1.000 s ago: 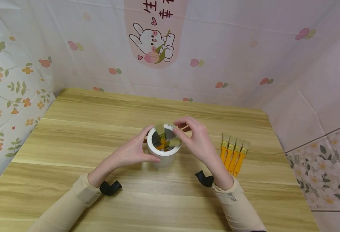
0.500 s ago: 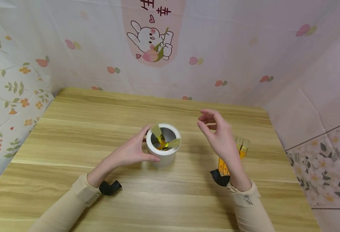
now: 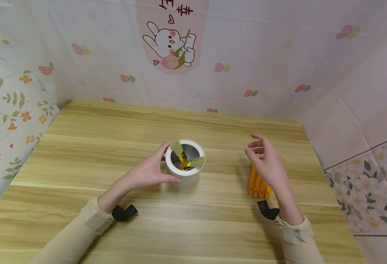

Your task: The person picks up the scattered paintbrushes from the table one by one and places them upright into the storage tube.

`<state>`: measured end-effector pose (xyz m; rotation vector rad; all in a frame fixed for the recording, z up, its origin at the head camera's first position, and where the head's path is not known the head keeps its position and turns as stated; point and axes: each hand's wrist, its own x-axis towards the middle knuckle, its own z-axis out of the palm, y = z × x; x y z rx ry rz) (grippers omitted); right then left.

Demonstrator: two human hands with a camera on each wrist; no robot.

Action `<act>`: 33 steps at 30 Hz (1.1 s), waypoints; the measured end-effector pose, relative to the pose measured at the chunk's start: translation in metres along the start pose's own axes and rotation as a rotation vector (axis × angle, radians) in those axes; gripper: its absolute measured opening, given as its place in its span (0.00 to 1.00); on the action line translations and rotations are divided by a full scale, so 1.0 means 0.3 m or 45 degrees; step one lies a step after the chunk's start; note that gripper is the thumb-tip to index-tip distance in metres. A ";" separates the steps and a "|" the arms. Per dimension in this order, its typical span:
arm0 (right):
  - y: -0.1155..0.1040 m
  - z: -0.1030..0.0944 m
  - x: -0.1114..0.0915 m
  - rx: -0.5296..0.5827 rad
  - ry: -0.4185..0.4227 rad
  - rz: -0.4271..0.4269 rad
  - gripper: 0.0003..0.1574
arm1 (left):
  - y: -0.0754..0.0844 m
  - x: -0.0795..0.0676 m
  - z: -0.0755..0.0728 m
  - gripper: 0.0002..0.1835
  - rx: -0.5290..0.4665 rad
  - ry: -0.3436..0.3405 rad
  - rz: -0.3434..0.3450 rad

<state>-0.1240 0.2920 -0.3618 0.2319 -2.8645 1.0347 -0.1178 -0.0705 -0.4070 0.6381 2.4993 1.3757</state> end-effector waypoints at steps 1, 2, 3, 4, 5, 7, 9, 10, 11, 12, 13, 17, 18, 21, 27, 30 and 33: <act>0.011 -0.003 -0.001 -0.020 -0.025 0.024 0.34 | 0.000 0.000 -0.001 0.61 0.004 -0.001 -0.003; 0.022 -0.007 -0.002 -0.046 -0.053 0.051 0.36 | 0.000 0.000 -0.001 0.61 0.006 -0.002 -0.004; 0.032 -0.009 -0.002 -0.075 -0.084 0.078 0.38 | 0.000 0.000 -0.002 0.61 0.010 0.000 -0.004; 0.042 -0.011 -0.002 -0.102 -0.113 0.105 0.39 | 0.000 0.000 -0.002 0.61 0.011 0.000 -0.005; 0.051 -0.012 -0.002 -0.130 -0.145 0.135 0.41 | -0.001 -0.001 -0.002 0.61 0.013 0.001 -0.001; 0.068 -0.012 -0.002 -0.185 -0.214 0.193 0.45 | -0.001 -0.002 -0.002 0.61 0.014 0.002 0.000; 0.082 -0.010 0.001 -0.231 -0.275 0.245 0.48 | -0.002 -0.003 -0.002 0.61 0.013 0.003 0.001; 0.088 -0.009 0.002 -0.248 -0.298 0.268 0.50 | -0.002 -0.004 -0.001 0.61 0.010 0.002 -0.001; 0.094 -0.009 0.004 -0.257 -0.320 0.293 0.51 | -0.002 -0.004 -0.001 0.61 0.008 0.002 -0.002; 0.100 -0.007 0.006 -0.265 -0.337 0.314 0.52 | -0.002 -0.003 0.000 0.61 0.004 0.002 -0.003; 0.106 -0.006 0.008 -0.271 -0.350 0.332 0.53 | -0.002 -0.003 0.000 0.61 0.002 0.003 0.002; 0.128 0.002 0.013 -0.265 -0.378 0.375 0.54 | 0.000 -0.002 0.000 0.60 -0.011 0.002 0.013; 0.133 0.004 0.013 -0.268 -0.381 0.380 0.54 | 0.000 -0.002 0.000 0.60 -0.010 0.001 0.015; 0.145 0.011 0.016 -0.283 -0.388 0.398 0.55 | 0.001 -0.002 0.000 0.59 -0.009 -0.002 0.015; 0.156 0.031 0.017 -0.362 -0.388 0.380 0.57 | 0.003 0.000 0.000 0.61 -0.001 -0.005 0.005; 0.162 0.048 0.021 -0.436 -0.393 0.339 0.57 | 0.003 0.000 -0.001 0.62 0.000 -0.004 -0.001; 0.166 0.064 0.022 -0.468 -0.395 0.306 0.56 | 0.002 0.001 -0.001 0.62 -0.005 -0.005 0.005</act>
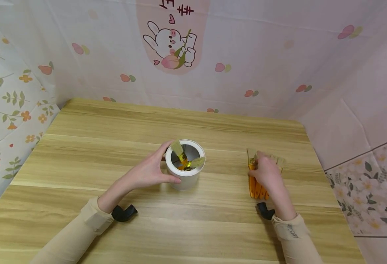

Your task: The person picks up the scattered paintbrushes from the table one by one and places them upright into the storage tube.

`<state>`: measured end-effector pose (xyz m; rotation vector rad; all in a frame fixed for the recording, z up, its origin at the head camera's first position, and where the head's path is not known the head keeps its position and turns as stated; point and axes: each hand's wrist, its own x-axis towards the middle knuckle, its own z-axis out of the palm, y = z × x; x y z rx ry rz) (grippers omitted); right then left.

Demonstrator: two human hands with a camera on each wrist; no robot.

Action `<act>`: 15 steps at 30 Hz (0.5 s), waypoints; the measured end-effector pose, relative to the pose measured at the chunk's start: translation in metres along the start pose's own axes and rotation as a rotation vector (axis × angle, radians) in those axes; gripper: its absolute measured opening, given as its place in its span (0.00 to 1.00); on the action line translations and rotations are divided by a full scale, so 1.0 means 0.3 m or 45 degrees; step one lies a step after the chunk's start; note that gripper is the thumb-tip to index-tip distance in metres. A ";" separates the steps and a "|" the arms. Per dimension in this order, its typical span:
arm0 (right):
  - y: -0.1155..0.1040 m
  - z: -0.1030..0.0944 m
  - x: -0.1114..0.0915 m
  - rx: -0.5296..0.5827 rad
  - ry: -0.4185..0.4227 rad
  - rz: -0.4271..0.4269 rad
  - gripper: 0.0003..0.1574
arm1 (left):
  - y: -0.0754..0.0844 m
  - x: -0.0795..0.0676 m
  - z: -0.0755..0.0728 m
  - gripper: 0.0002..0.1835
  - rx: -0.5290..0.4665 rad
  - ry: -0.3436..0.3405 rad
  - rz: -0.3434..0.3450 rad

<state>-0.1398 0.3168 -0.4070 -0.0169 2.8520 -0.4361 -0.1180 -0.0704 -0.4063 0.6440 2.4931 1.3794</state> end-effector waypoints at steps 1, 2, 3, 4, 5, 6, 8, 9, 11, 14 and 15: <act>-0.001 0.003 0.001 -0.004 0.007 -0.008 0.56 | 0.000 0.000 0.000 0.61 -0.001 0.000 0.001; -0.002 0.005 0.001 -0.004 0.015 -0.016 0.55 | 0.000 0.000 -0.001 0.61 -0.003 -0.001 0.004; -0.001 0.006 0.001 -0.001 0.021 -0.024 0.54 | -0.001 0.000 -0.001 0.61 -0.005 -0.001 0.007; -0.002 0.007 0.001 0.003 0.026 -0.030 0.54 | -0.001 -0.001 -0.002 0.61 -0.007 -0.001 0.008; -0.002 0.008 0.001 0.009 0.026 -0.036 0.53 | -0.001 -0.001 -0.002 0.61 -0.008 -0.001 0.010; -0.003 0.008 0.001 0.013 0.024 -0.040 0.52 | -0.002 -0.001 -0.002 0.61 -0.009 0.000 0.015; -0.004 0.006 0.000 0.035 0.007 -0.045 0.50 | -0.001 -0.002 -0.002 0.61 -0.007 0.001 0.011; -0.004 0.006 0.001 0.045 -0.009 -0.046 0.49 | -0.001 -0.002 -0.002 0.60 -0.006 0.003 0.010; -0.005 0.004 0.001 0.063 -0.039 -0.048 0.47 | -0.001 -0.002 -0.001 0.60 -0.003 0.003 0.013; -0.010 0.000 0.001 0.108 -0.055 -0.050 0.44 | 0.000 -0.002 0.000 0.60 0.008 0.011 0.013; -0.012 -0.002 0.000 0.134 -0.053 -0.050 0.44 | 0.001 -0.002 0.000 0.60 0.010 0.015 0.015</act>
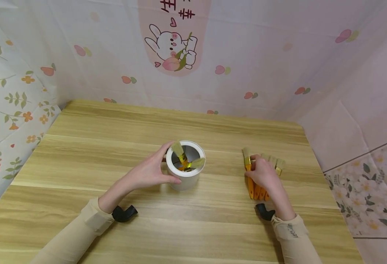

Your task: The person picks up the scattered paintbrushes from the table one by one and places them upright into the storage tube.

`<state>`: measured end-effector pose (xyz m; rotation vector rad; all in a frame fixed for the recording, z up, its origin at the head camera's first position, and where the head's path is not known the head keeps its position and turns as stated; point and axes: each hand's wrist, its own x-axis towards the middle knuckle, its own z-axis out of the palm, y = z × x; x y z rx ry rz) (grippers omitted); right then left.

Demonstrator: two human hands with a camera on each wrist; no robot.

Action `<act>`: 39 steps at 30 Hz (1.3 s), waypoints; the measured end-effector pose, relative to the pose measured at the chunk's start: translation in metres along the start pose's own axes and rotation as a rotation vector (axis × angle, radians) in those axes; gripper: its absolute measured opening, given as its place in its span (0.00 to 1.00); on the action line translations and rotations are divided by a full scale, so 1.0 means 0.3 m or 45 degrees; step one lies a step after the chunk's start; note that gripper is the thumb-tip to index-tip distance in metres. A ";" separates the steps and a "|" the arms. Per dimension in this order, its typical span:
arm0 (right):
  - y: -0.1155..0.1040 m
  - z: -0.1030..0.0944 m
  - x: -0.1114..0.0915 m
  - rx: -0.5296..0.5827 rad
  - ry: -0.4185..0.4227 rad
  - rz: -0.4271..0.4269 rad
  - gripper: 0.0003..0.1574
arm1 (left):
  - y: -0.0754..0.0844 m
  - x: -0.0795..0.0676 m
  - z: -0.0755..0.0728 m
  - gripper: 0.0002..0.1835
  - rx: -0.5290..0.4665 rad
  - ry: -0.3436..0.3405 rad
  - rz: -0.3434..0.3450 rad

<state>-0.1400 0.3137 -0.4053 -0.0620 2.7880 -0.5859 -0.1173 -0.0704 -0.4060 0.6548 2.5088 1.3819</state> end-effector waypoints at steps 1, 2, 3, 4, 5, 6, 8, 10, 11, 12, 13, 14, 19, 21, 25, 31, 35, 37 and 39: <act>-0.004 -0.003 -0.002 0.035 0.007 0.001 0.43 | 0.000 0.000 0.001 0.60 -0.001 0.001 0.003; -0.010 -0.007 -0.005 0.076 0.019 -0.003 0.43 | 0.000 0.000 0.001 0.60 -0.001 0.004 0.003; -0.017 -0.012 -0.008 0.114 0.041 -0.008 0.42 | 0.001 0.000 0.001 0.60 0.002 0.006 0.002; -0.025 -0.018 -0.012 0.155 0.065 -0.016 0.42 | 0.000 0.000 0.001 0.60 0.003 0.007 0.005; -0.035 -0.024 -0.016 0.203 0.086 -0.024 0.41 | 0.000 0.000 0.001 0.60 0.001 0.005 0.003; -0.046 -0.032 -0.021 0.241 0.111 -0.035 0.41 | -0.001 0.000 0.001 0.60 0.001 0.003 0.003; -0.071 -0.047 -0.032 0.277 0.182 -0.068 0.39 | -0.001 0.000 0.000 0.60 0.012 0.003 0.000; -0.099 -0.060 -0.042 0.319 0.248 -0.114 0.38 | -0.002 0.000 -0.001 0.60 0.027 0.003 -0.002; -0.112 -0.066 -0.046 0.347 0.277 -0.142 0.37 | -0.002 0.000 -0.001 0.60 0.034 0.004 -0.003; -0.126 -0.072 -0.051 0.365 0.315 -0.169 0.37 | -0.002 0.000 -0.002 0.60 0.039 0.006 -0.002; -0.140 -0.077 -0.054 0.384 0.352 -0.200 0.36 | -0.003 0.000 -0.002 0.60 0.044 0.009 -0.001; -0.155 -0.082 -0.056 0.422 0.382 -0.231 0.35 | -0.003 0.000 -0.002 0.61 0.047 0.010 -0.001; -0.234 -0.100 -0.066 0.576 0.545 -0.353 0.28 | -0.004 -0.001 -0.002 0.61 0.050 0.013 -0.002; -0.272 -0.106 -0.073 0.651 0.607 -0.388 0.25 | -0.004 -0.002 -0.002 0.61 0.050 0.013 -0.004; -0.358 -0.113 -0.084 0.818 0.722 -0.467 0.20 | -0.006 -0.003 -0.002 0.61 0.048 0.010 -0.010; -0.465 -0.099 -0.076 1.078 0.840 -0.700 0.18 | -0.005 -0.001 -0.003 0.62 0.037 0.004 -0.004; -0.510 -0.076 -0.069 1.150 0.859 -0.831 0.18 | -0.004 -0.001 -0.004 0.62 0.060 0.002 -0.006; -0.527 -0.063 -0.068 1.140 0.828 -0.852 0.17 | -0.005 0.000 -0.004 0.62 0.063 0.002 -0.003; -0.538 -0.049 -0.068 1.098 0.784 -0.852 0.16 | -0.006 0.000 -0.004 0.62 0.058 0.002 0.003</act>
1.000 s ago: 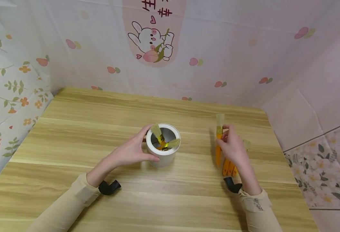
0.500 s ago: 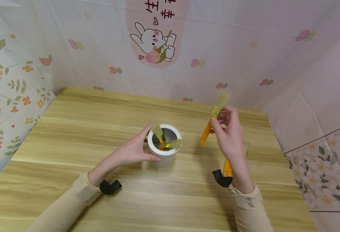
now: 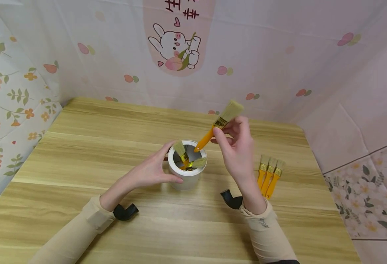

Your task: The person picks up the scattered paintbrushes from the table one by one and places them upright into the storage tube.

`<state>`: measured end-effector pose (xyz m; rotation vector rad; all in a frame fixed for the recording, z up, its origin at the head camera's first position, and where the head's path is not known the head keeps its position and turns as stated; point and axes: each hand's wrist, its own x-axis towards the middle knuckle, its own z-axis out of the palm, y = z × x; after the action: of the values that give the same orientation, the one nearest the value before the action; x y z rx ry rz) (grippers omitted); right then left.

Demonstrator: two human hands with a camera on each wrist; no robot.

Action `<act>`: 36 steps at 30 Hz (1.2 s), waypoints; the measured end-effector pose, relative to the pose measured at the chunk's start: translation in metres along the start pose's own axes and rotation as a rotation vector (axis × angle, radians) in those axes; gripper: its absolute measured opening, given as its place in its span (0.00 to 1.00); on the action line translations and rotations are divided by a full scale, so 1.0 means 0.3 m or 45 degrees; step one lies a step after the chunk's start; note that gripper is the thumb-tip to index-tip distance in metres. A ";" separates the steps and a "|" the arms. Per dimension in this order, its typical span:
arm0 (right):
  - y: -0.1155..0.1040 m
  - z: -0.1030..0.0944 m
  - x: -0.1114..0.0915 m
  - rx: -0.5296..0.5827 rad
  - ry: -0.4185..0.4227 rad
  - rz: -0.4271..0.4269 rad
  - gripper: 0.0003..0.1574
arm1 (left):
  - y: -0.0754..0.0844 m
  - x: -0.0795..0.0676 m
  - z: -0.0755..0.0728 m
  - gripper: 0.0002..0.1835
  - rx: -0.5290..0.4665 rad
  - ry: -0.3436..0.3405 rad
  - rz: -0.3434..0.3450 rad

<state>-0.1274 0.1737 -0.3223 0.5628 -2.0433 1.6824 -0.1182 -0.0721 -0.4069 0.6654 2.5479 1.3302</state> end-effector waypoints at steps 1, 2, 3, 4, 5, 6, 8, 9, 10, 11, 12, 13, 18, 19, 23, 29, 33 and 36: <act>0.001 0.006 -0.004 -0.026 -0.027 0.011 0.17 | 0.000 0.000 0.000 0.62 -0.001 0.000 0.003; 0.002 0.013 -0.007 -0.061 -0.056 0.019 0.17 | -0.001 0.001 0.000 0.62 -0.001 -0.001 0.005; 0.004 0.016 -0.010 -0.105 -0.086 0.025 0.18 | -0.001 0.001 0.000 0.62 -0.001 -0.002 0.004; 0.007 0.020 -0.013 -0.157 -0.112 0.029 0.19 | -0.001 0.002 0.000 0.63 -0.001 -0.004 0.002; 0.011 0.022 -0.016 -0.200 -0.136 0.034 0.20 | -0.001 0.002 0.000 0.63 -0.001 -0.007 -0.001; 0.014 0.025 -0.018 -0.251 -0.158 0.036 0.20 | -0.001 0.003 -0.001 0.63 -0.001 -0.009 -0.003; 0.023 0.029 -0.020 -0.335 -0.203 0.031 0.19 | 0.000 0.003 -0.001 0.64 0.001 -0.014 -0.009; 0.027 0.030 -0.021 -0.380 -0.223 0.026 0.19 | 0.001 0.003 -0.001 0.64 0.000 -0.015 -0.011; 0.030 0.031 -0.022 -0.416 -0.242 0.021 0.18 | 0.001 0.002 -0.002 0.64 0.001 -0.015 -0.010; 0.034 0.032 -0.023 -0.445 -0.261 0.018 0.18 | 0.001 0.002 -0.002 0.64 0.002 -0.016 -0.010; 0.037 0.032 -0.023 -0.474 -0.279 0.013 0.18 | 0.001 0.001 -0.002 0.63 0.001 -0.017 -0.010; 0.040 0.033 -0.023 -0.500 -0.297 0.010 0.18 | 0.001 0.001 -0.002 0.63 0.001 -0.017 -0.009; 0.052 0.033 -0.026 -0.578 -0.382 0.040 0.14 | -0.002 0.002 -0.002 0.63 -0.004 -0.012 -0.002; 0.054 0.033 -0.026 -0.588 -0.398 0.053 0.13 | -0.003 0.003 -0.001 0.62 -0.005 -0.012 0.001; 0.058 0.031 -0.028 -0.627 -0.451 0.096 0.10 | -0.004 0.004 -0.002 0.62 -0.014 -0.011 0.011; 0.063 0.032 -0.027 -0.659 -0.488 0.115 0.08 | -0.003 0.003 -0.003 0.61 -0.019 -0.009 0.017; 0.068 0.030 -0.027 -0.625 -0.481 0.112 0.09 | -0.003 0.004 -0.002 0.61 -0.012 -0.009 0.007; 0.068 0.021 -0.027 -0.598 -0.456 0.100 0.11 | -0.003 0.004 -0.001 0.61 -0.006 -0.005 0.010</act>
<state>-0.1327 0.1713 -0.3445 0.6586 -2.6342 1.1299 -0.1195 -0.0722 -0.4073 0.6767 2.5412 1.3355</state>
